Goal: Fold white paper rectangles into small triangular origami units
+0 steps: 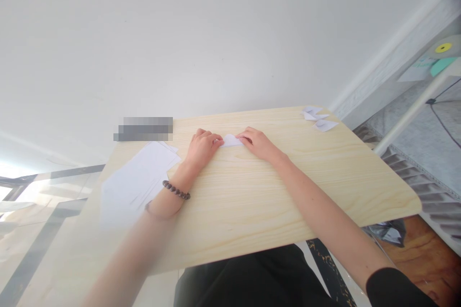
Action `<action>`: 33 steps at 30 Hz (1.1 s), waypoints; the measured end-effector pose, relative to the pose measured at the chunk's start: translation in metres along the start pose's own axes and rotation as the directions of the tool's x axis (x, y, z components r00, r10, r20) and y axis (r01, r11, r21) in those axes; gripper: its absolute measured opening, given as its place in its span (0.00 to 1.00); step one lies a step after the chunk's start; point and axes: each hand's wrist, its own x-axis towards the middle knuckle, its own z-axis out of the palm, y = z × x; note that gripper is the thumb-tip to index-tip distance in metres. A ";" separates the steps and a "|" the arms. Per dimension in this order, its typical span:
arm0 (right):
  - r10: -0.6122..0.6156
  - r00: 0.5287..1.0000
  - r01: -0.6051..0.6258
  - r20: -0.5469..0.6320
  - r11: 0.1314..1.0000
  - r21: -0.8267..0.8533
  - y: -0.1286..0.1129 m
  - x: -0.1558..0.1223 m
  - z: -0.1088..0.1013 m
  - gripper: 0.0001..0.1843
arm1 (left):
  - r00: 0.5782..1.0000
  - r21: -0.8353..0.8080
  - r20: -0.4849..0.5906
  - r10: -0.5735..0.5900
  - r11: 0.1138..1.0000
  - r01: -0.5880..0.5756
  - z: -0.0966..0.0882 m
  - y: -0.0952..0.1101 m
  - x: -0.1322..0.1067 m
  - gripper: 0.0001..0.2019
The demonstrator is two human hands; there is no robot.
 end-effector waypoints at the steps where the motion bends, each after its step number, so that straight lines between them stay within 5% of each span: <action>1: 0.002 1.000 -0.002 -0.003 1.000 0.001 0.000 0.000 0.000 0.14 | 1.000 -0.002 0.001 -0.001 1.000 0.001 0.000 0.000 0.000 0.12; 14: 0.023 1.000 -0.023 -0.002 1.000 -0.009 0.000 -0.001 0.001 0.14 | 0.999 0.093 0.005 -0.046 0.995 0.046 0.004 -0.004 -0.002 0.10; 22: 0.038 0.999 -0.038 0.003 0.999 -0.007 -0.002 -0.001 0.001 0.14 | 0.975 0.116 0.056 0.215 0.968 -0.221 -0.003 0.001 -0.003 0.19; 33: 0.025 1.000 -0.025 0.007 0.999 -0.036 -0.002 -0.002 0.002 0.17 | 0.957 0.187 0.044 0.285 0.939 -0.288 -0.006 0.001 -0.003 0.17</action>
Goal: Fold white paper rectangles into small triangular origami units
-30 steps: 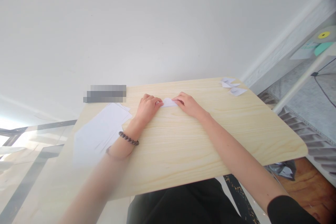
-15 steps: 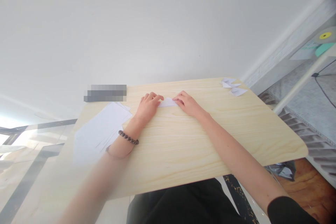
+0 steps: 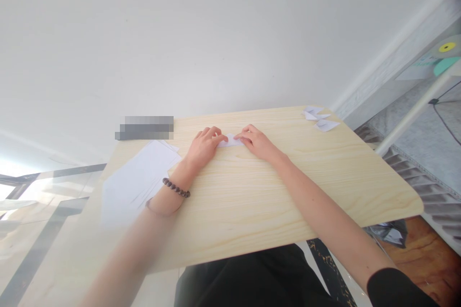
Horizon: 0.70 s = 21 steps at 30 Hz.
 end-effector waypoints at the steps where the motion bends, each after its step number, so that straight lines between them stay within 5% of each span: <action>1: -0.005 1.000 0.005 -0.003 1.000 -0.001 0.001 0.000 0.001 0.17 | 1.000 0.006 0.000 0.023 1.000 -0.023 -0.001 0.001 0.000 0.17; 6: -0.014 1.000 0.014 0.000 1.000 -0.007 0.002 0.000 0.001 0.17 | 0.993 -0.034 0.027 0.118 0.992 -0.117 -0.003 0.000 0.002 0.16; 21: 0.049 0.999 -0.049 -0.010 0.998 0.040 0.005 0.001 0.000 0.14 | 0.997 -0.049 -0.032 0.069 0.996 -0.070 0.002 -0.004 0.001 0.13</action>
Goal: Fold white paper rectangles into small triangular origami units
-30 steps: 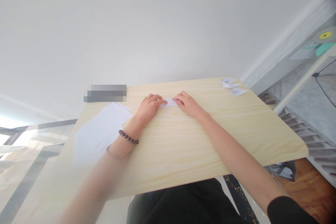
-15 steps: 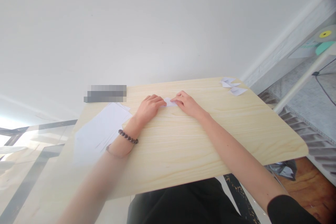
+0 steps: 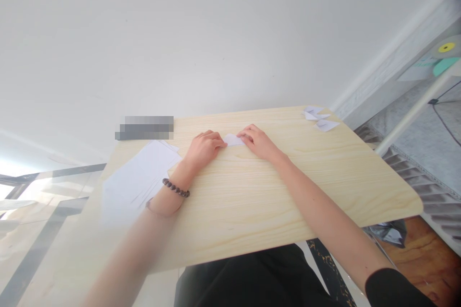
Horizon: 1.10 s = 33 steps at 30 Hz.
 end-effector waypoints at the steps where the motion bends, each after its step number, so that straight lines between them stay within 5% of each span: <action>1: 0.016 1.000 -0.016 -0.008 1.000 -0.018 -0.001 0.000 0.001 0.14 | 1.000 -0.003 -0.003 0.004 1.000 -0.004 0.000 0.000 0.000 0.13; 16: 0.203 0.972 -0.232 -0.119 0.911 -0.341 -0.034 0.001 0.019 0.23 | 1.000 -0.042 0.019 0.020 0.999 -0.020 -0.001 0.001 0.002 0.13; 33: 0.235 0.965 -0.247 0.120 0.964 0.097 -0.012 0.003 -0.010 0.27 | 1.000 -0.014 0.018 0.019 1.000 -0.019 -0.002 0.001 0.000 0.11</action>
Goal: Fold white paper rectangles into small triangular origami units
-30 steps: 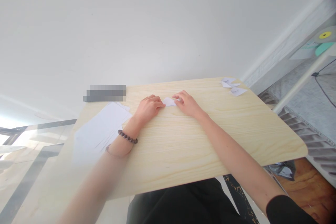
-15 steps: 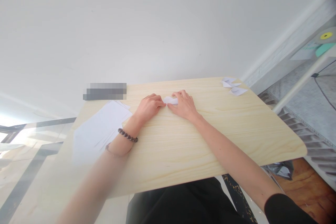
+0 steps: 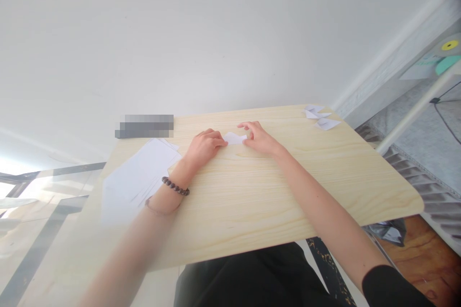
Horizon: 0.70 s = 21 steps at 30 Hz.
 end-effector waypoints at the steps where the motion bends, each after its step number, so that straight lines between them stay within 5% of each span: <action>1: 0.000 1.000 0.000 0.014 1.000 0.007 0.000 0.000 -0.002 0.27 | 1.000 0.000 0.000 -0.001 1.000 0.001 0.000 0.000 0.000 0.11; 11: -0.029 0.994 0.021 0.104 0.997 0.073 0.007 -0.001 -0.015 0.25 | 1.000 -0.017 0.015 -0.008 1.000 0.009 -0.001 0.000 -0.001 0.11; 21: 0.015 0.999 -0.013 -0.049 0.999 0.033 0.005 0.000 0.002 0.18 | 0.999 0.071 0.038 -0.004 0.997 0.001 -0.002 0.007 0.000 0.17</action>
